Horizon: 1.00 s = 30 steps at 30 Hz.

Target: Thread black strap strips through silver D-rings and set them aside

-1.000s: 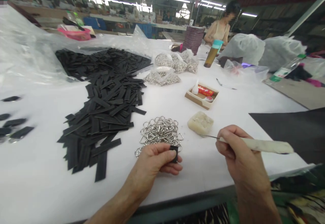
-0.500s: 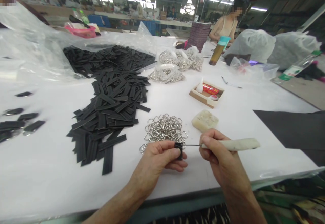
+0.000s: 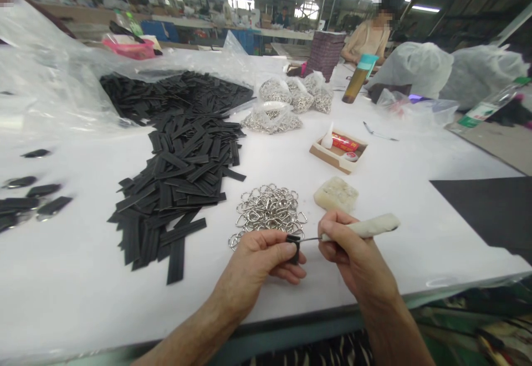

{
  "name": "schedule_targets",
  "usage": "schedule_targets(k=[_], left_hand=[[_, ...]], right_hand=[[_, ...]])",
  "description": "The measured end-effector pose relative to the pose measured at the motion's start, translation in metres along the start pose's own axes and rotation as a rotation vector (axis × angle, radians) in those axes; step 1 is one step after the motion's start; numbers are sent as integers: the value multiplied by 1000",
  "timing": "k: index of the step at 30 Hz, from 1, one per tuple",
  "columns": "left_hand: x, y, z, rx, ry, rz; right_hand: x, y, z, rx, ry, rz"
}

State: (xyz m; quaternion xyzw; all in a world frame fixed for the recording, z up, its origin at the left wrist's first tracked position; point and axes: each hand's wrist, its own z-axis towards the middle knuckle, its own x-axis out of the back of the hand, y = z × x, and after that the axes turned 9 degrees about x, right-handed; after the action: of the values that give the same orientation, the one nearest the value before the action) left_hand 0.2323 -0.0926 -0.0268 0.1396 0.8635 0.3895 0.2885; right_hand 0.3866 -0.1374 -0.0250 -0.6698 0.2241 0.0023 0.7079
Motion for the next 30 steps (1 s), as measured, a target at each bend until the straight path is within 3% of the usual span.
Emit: schedule_targets(k=[9,16,30], left_hand=[[-6,5,-5,35,7,127],[3,0,-6,80,55,128],[8,-3,-9,55,39,54]], right_hand=[[7,-1,1,33,12,-123],[23,-27,1,259,236,-74],[15,-16,-13,187,177,-66]])
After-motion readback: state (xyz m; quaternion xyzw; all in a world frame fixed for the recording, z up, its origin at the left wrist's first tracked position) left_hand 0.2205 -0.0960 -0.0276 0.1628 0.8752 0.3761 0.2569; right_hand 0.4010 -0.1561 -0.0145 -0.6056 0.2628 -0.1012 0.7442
